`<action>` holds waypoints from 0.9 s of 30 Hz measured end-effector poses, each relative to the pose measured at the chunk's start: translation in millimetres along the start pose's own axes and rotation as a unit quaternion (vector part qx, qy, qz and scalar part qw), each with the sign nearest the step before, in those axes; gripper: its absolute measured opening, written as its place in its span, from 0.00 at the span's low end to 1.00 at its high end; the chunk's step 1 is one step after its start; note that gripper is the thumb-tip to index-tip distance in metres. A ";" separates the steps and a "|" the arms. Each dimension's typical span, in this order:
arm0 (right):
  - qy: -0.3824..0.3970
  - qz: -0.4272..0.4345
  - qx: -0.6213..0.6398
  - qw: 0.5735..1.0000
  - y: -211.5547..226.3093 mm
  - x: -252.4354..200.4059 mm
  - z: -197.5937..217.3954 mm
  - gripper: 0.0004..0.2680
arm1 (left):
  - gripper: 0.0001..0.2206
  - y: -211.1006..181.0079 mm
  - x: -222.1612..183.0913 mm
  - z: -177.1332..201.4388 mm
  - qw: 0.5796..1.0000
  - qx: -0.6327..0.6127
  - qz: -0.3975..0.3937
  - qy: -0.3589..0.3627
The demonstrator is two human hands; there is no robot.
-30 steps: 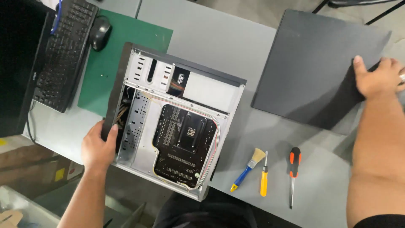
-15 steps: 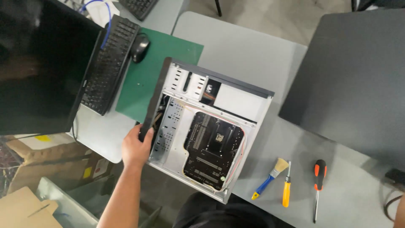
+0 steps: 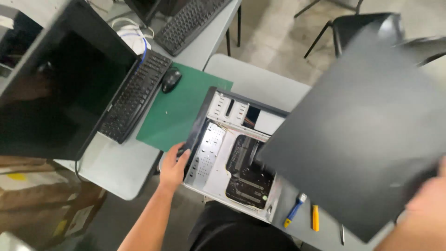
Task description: Aligning and securing the side panel of a desktop computer case using a screwdriver.
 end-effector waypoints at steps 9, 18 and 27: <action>0.231 -0.089 0.054 0.967 61.2 -139.6 -113.7 0.22 | 0.27 -1.1 2.1 14.9 0.983 -0.125 -0.013 0.131; 0.137 0.095 -0.077 0.983 35.9 -136.9 -156.2 0.17 | 0.33 4.1 11.9 19.0 0.961 0.092 -0.146 0.216; 0.082 0.220 -0.196 0.952 33.6 -143.7 -168.1 0.23 | 0.33 -17.6 4.7 38.3 0.952 0.092 -0.082 0.282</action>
Point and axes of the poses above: each hand's wrist, its own x-axis towards the middle knuckle, its own z-axis out of the back of the hand, y = z × x, the point moved 1 cm from there along x, towards the middle knuckle, and after that the axes turned 8 degrees about -x, right-handed, at the moved point
